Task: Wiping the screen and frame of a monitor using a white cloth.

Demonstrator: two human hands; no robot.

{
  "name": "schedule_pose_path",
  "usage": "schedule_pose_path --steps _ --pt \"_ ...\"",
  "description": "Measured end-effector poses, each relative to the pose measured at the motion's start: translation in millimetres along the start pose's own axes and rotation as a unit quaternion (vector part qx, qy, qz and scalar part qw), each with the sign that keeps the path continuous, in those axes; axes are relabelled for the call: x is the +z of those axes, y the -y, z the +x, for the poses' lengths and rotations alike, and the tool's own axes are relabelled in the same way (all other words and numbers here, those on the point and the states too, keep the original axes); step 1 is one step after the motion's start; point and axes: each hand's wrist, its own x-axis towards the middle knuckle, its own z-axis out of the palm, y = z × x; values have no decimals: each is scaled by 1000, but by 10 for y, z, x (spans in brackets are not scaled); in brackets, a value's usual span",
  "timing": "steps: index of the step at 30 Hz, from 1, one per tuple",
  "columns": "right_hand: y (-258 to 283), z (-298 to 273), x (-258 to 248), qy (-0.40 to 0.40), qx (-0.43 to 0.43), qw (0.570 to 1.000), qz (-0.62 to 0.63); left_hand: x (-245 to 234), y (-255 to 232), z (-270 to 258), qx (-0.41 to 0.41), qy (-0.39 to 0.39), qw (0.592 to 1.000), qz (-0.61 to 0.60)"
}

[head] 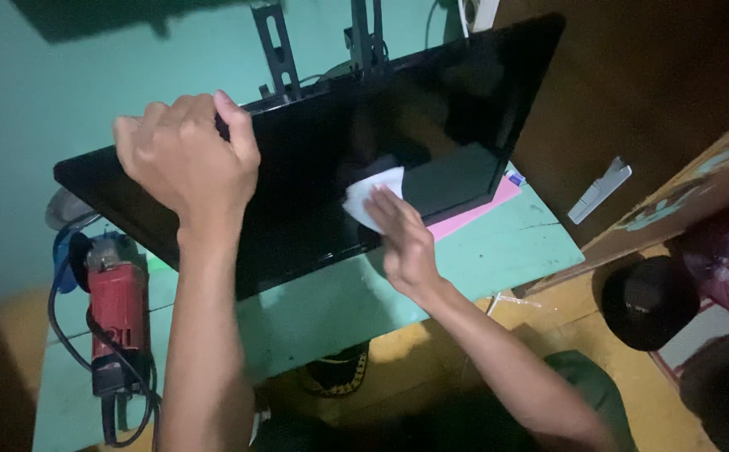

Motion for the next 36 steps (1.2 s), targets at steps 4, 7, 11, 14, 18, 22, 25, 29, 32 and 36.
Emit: schedule_pose_path --steps 4,7,11,14,18,22,25,29,32,36 --pt "119 97 -242 -102 -5 995 -7 -49 -17 -3 12 -11 1000 23" --pt "361 466 -501 -172 35 984 -43 -54 -28 -27 20 -24 1000 6" --pt "298 930 -538 -223 2 968 -113 -77 -17 -6 18 -32 999 8" --pt "347 1044 -383 -219 -30 962 -161 -81 -35 10 15 -28 999 16" --pt "336 974 -50 -183 -81 949 -245 -44 -24 22 9 -35 999 11" --pt "345 678 115 -118 -134 953 -245 32 19 -3 1 -43 999 20" --pt "227 295 202 -52 -128 969 -206 46 29 -32 22 -55 998 33" --pt "175 18 173 -19 -103 984 -148 39 50 -58 1 -60 998 -9" --pt "17 66 3 -78 -58 989 -107 19 26 -10 9 -73 997 -19" --pt "-7 585 -411 -218 -19 967 -131 -35 -4 88 22 -48 998 26"
